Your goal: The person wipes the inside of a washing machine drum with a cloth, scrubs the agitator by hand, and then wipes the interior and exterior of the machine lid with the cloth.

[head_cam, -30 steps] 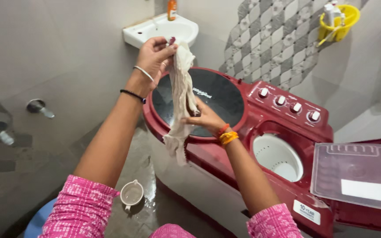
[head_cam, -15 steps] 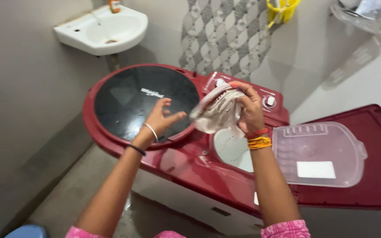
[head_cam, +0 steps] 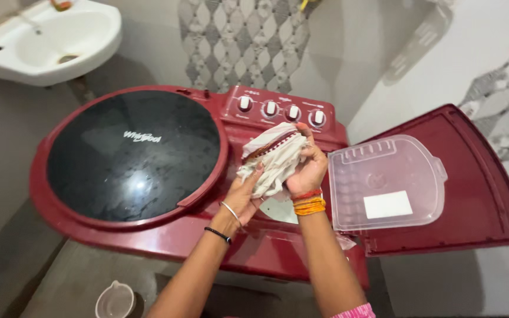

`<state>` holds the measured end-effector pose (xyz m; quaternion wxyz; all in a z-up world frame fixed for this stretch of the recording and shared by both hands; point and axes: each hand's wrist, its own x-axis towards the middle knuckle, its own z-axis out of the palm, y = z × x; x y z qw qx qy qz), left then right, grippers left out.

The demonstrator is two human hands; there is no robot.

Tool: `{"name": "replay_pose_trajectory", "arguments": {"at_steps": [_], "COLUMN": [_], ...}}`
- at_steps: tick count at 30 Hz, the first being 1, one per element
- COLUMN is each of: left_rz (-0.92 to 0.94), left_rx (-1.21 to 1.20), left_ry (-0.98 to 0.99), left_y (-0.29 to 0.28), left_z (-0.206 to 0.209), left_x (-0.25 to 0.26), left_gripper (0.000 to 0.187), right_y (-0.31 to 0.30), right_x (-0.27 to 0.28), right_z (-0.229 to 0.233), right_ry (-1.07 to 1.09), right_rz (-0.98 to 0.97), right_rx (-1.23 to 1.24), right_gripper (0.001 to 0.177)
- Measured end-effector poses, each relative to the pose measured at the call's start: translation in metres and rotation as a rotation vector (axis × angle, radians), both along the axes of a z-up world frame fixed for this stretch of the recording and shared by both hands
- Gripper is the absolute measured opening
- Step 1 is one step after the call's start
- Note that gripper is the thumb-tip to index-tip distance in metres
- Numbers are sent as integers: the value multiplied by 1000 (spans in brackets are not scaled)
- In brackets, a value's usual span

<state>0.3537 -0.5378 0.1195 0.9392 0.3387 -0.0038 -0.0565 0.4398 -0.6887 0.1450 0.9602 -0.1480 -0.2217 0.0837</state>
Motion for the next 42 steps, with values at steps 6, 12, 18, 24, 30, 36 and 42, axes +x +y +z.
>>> {"name": "replay_pose_trajectory", "arguments": {"at_steps": [6, 12, 18, 24, 30, 36, 42], "left_rz": [168, 123, 108, -307, -310, -321, -262], "left_rx": [-6, 261, 896, 586, 911, 943, 820], "left_ry": [-125, -250, -557, -591, -558, -438, -354], "left_y": [6, -20, -60, -95, -115, -149, -183], "left_z": [-1, -17, -21, -6, -23, -65, -89], "left_x": [53, 105, 97, 89, 106, 128, 158], "left_gripper": [41, 46, 50, 86, 87, 93, 85], "right_y": [-26, -3, -16, -67, -151, -159, -148], "right_x": [-7, -42, -21, -35, -40, -2, -18], "right_z": [-7, 23, -2, 5, 23, -21, -56], "right_ry": [189, 468, 285, 240, 41, -12, -463], "right_rz": [-632, -517, -514, -1297, -1781, -1483, -1017], "right_rx": [-747, -692, -333, -911, -2096, -2570, -2669], "right_gripper": [57, 64, 57, 67, 81, 83, 62]}}
